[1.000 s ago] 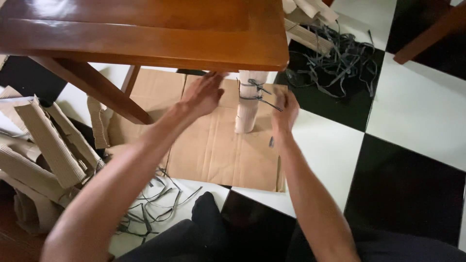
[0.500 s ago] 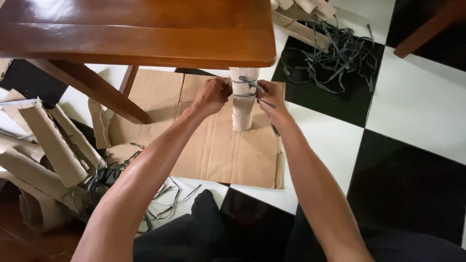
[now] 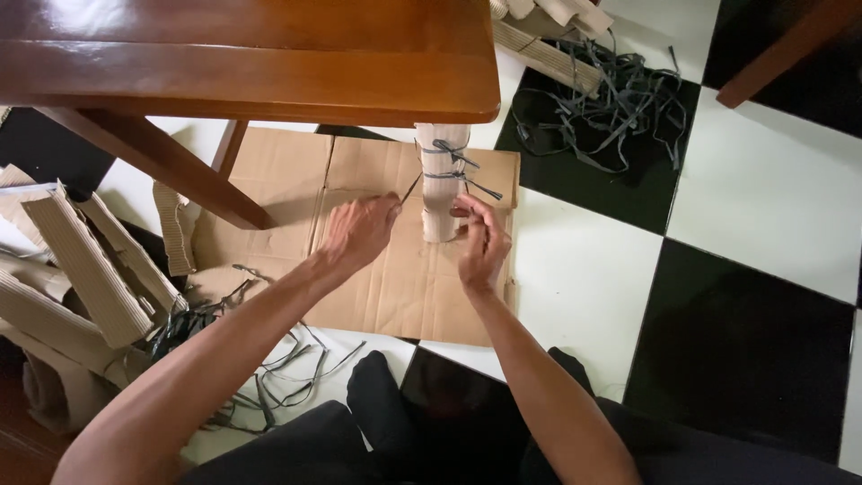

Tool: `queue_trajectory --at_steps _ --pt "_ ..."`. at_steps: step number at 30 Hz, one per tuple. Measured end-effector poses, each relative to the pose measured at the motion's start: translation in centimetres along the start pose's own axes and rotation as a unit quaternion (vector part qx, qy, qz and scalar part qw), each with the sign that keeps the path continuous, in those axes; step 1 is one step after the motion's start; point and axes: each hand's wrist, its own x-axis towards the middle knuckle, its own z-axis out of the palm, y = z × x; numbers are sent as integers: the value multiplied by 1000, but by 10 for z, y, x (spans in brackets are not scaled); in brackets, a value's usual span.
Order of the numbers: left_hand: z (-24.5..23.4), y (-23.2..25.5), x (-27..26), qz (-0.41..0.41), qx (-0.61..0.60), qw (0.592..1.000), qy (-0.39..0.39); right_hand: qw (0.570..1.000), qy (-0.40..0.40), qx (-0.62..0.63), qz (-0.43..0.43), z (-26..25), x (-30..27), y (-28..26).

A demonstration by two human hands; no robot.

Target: Wrapping a wooden chair leg with protective paper and securing it with multiple ties

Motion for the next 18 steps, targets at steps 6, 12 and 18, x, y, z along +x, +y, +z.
queue_trajectory --at_steps 6,12,18 --pt "-5 4 -22 34 7 999 8 999 -35 13 -15 -6 -5 -7" --pt "-11 8 -26 32 8 999 22 994 -24 -77 -74 -9 -8 -4" --pt "-4 5 -24 18 3 1000 20 984 -19 -126 -125 -7 -8 -4"
